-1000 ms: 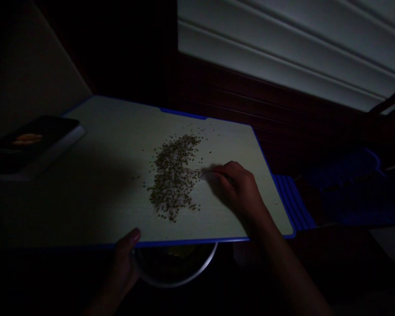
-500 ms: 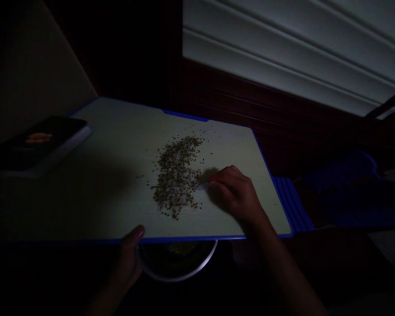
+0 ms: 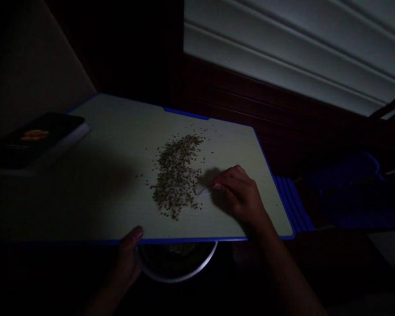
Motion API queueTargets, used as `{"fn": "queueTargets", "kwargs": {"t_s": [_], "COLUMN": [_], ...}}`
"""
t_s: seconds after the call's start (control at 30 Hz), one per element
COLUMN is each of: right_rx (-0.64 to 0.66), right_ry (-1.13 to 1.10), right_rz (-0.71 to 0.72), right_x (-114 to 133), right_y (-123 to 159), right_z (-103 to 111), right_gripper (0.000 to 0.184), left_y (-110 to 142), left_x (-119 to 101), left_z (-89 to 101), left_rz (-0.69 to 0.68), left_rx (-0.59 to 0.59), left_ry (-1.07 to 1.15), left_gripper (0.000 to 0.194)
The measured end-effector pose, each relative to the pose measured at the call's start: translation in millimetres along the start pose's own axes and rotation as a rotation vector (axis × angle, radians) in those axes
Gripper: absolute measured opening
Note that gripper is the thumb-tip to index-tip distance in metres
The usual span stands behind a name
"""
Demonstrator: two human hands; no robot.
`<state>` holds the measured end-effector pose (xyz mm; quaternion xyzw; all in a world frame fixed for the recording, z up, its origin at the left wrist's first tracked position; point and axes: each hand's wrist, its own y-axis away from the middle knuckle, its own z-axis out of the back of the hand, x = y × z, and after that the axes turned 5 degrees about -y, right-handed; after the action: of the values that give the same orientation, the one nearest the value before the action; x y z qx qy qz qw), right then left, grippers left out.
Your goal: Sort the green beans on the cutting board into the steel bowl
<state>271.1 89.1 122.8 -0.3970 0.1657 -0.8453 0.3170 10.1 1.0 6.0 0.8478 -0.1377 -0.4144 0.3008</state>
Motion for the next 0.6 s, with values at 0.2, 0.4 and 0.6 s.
{"fn": "queueTargets", "kwargs": {"t_s": [0.2, 0.4, 0.6], "right_rx": [-0.006, 0.053, 0.09], "right_ry": [-0.007, -0.036, -0.097], "right_rz": [-0.091, -0.105, -0.052], "right_x": [3.8, 0.7, 1.7], "right_y": [2.7, 5.7, 4.6], "right_z": [2.3, 2.6, 1.3], "right_gripper": [0.011, 0.012, 0.012], "left_y": [-0.8, -0.5, -0.3], "left_x": [1.7, 2.0, 1.5], "left_z": [2.6, -0.8, -0.3], "left_rz": [-0.037, -0.016, -0.025], "left_rx": [0.0, -0.041, 0.016], "left_ry": [-0.008, 0.002, -0.008], "left_gripper": [0.037, 0.034, 0.037]}}
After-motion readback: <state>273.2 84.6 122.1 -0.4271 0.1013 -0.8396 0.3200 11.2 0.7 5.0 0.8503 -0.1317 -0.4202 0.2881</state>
